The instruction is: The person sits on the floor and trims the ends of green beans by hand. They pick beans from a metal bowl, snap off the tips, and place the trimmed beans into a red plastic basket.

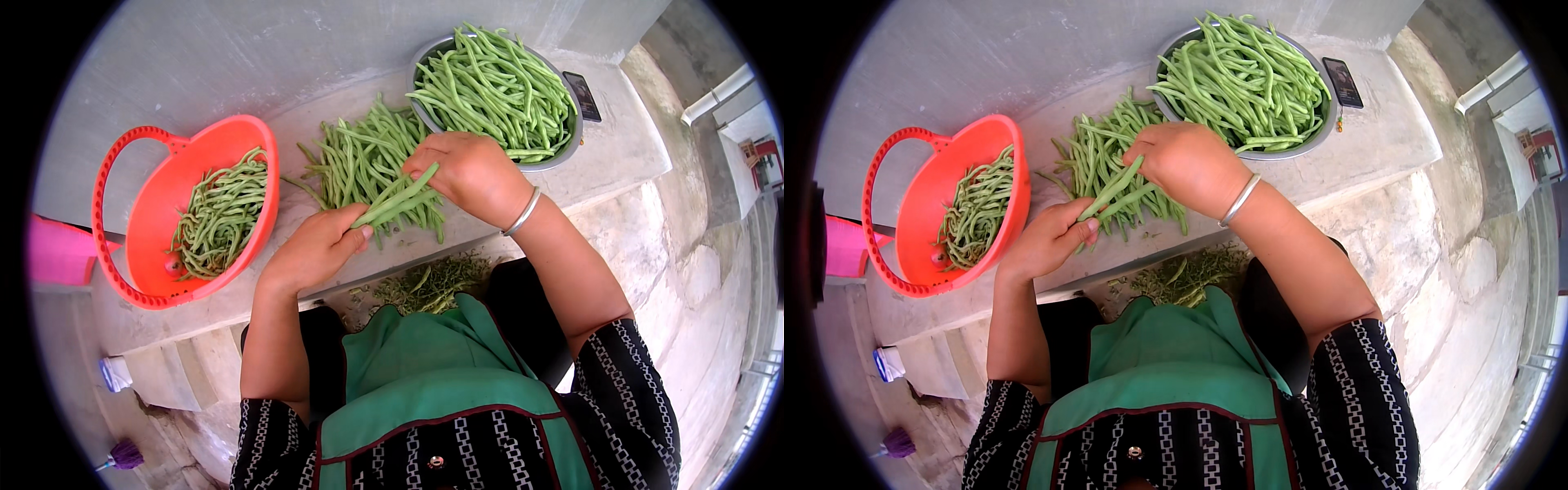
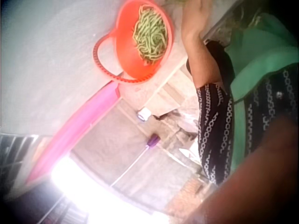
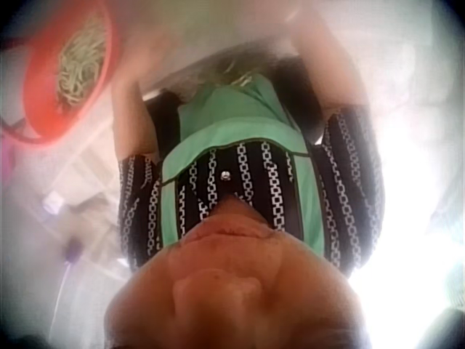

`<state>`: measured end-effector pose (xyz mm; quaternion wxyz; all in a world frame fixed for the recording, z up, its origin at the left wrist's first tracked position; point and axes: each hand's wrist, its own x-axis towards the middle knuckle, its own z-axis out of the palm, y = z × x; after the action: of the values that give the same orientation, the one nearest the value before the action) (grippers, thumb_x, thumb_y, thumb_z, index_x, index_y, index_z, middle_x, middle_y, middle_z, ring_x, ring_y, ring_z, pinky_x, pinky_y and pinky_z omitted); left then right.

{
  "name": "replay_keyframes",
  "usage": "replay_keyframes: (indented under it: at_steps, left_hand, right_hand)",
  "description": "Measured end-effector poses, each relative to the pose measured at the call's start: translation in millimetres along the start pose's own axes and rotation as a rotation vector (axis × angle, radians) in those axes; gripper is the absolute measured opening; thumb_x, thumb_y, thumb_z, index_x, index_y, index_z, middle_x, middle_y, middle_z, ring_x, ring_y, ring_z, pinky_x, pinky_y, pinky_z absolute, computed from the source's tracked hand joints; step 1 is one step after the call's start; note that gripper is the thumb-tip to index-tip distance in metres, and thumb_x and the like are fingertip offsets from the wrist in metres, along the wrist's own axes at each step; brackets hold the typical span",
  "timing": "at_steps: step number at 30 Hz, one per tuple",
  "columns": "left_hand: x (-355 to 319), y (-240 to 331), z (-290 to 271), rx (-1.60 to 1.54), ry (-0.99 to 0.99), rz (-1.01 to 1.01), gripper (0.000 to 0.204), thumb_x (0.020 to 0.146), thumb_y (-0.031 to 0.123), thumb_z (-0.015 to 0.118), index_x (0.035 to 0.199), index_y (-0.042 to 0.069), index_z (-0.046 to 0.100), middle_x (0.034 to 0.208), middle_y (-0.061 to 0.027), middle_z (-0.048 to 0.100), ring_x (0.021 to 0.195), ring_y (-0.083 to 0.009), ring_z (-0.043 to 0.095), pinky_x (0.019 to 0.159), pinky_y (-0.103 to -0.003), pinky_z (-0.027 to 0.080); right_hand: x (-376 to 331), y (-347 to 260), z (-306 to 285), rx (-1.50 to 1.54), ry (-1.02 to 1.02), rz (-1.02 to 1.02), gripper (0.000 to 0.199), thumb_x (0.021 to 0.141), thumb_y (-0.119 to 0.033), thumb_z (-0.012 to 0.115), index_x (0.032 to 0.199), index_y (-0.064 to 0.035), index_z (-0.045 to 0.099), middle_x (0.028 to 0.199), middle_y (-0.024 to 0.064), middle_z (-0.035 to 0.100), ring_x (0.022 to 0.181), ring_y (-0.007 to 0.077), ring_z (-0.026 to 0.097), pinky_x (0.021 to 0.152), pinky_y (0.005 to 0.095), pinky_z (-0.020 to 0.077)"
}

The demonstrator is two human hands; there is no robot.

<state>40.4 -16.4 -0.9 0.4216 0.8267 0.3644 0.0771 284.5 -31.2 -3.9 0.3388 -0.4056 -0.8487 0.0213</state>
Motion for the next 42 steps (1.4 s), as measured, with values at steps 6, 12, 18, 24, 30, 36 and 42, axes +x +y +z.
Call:
replay_keyframes:
  at_steps: [6, 12, 18, 24, 30, 36, 42]
  left_hand:
    - [4.2, -8.3, 3.5, -0.272, -0.042, 0.027, 0.022, 0.093, 0.016, 0.048, 0.106, 0.0, 0.054, 0.073, -0.0017, 0.054, 0.07, -0.0105, 0.05, 0.064, -0.026, 0.042]
    - [4.8, -11.6, 5.0, -0.546, -0.021, 0.081, 0.023, 0.093, 0.017, 0.049, 0.107, -0.001, 0.054, 0.079, -0.002, 0.057, 0.075, -0.0107, 0.051, 0.071, -0.027, 0.043]
    - [0.1, -18.8, -6.8, -0.588, -0.116, 0.098, 0.023, 0.093, 0.016, 0.05, 0.108, -0.001, 0.053, 0.087, -0.0054, 0.06, 0.078, -0.0124, 0.054, 0.076, -0.028, 0.043]
    - [5.3, -23.1, -5.0, -1.054, 0.203, 0.105, 0.025, 0.094, 0.018, 0.048, 0.107, -0.003, 0.053, 0.08, -0.0072, 0.057, 0.077, -0.0179, 0.057, 0.072, -0.03, 0.046]
    - [12.4, -28.6, -11.6, -1.471, 0.315, 0.163, 0.031, 0.094, 0.017, 0.046, 0.119, -0.002, 0.047, 0.089, -0.0053, 0.058, 0.087, -0.0188, 0.058, 0.081, -0.033, 0.049]
    - [14.2, -37.6, -20.5, -1.768, 0.432, 0.374, 0.025, 0.093, 0.011, 0.045, 0.116, 0.001, 0.048, 0.104, -0.007, 0.06, 0.109, -0.0222, 0.054, 0.097, -0.04, 0.042]
    - [15.9, -40.1, -19.3, -1.873, 0.505, 0.355, 0.02, 0.093, 0.01, 0.046, 0.11, 0.002, 0.051, 0.109, -0.0084, 0.058, 0.113, -0.0242, 0.051, 0.102, -0.043, 0.038]
  right_hand:
    - [5.5, -7.3, -1.0, 0.167, 0.151, 0.206, 0.007, 0.077, -0.011, 0.064, 0.082, -0.0066, 0.064, 0.079, 0.0071, 0.06, 0.069, 0.0244, 0.059, 0.061, 0.0326, 0.0478]
    - [6.8, -17.3, -5.6, 0.887, 0.055, 0.572, 0.011, 0.086, -0.012, 0.061, 0.09, -0.0025, 0.062, 0.083, 0.0026, 0.063, 0.074, 0.0108, 0.06, 0.065, 0.0237, 0.0479]
    - [4.4, -1.3, -10.5, 1.496, 0.059, 0.702, 0.018, 0.087, -0.016, 0.061, 0.096, -0.0003, 0.063, 0.086, 0.0026, 0.063, 0.077, 0.0105, 0.06, 0.071, 0.0235, 0.0484]
    - [4.6, 14.5, -13.1, 0.836, 0.134, 0.619, 0.012, 0.085, -0.007, 0.061, 0.095, -0.0029, 0.065, 0.083, 0.0002, 0.063, 0.073, 0.0056, 0.056, 0.066, 0.0199, 0.0454]
    - [-2.1, 12.8, 6.0, 0.662, 0.096, 0.622, 0.011, 0.083, -0.005, 0.06, 0.093, -0.0023, 0.065, 0.076, -0.0007, 0.061, 0.067, 0.0041, 0.053, 0.06, 0.0197, 0.0434]
    - [-5.0, 5.4, 9.8, 0.492, -0.237, 0.13, 0.012, 0.082, -0.008, 0.061, 0.093, -0.0053, 0.065, 0.088, 0.0049, 0.063, 0.073, 0.0164, 0.06, 0.066, 0.0247, 0.0477]
    - [5.3, -15.3, 16.4, 0.737, -0.188, 0.498, 0.024, 0.087, -0.013, 0.059, 0.108, -0.0025, 0.059, 0.103, 0.0052, 0.061, 0.089, 0.0122, 0.057, 0.077, 0.0252, 0.0461]
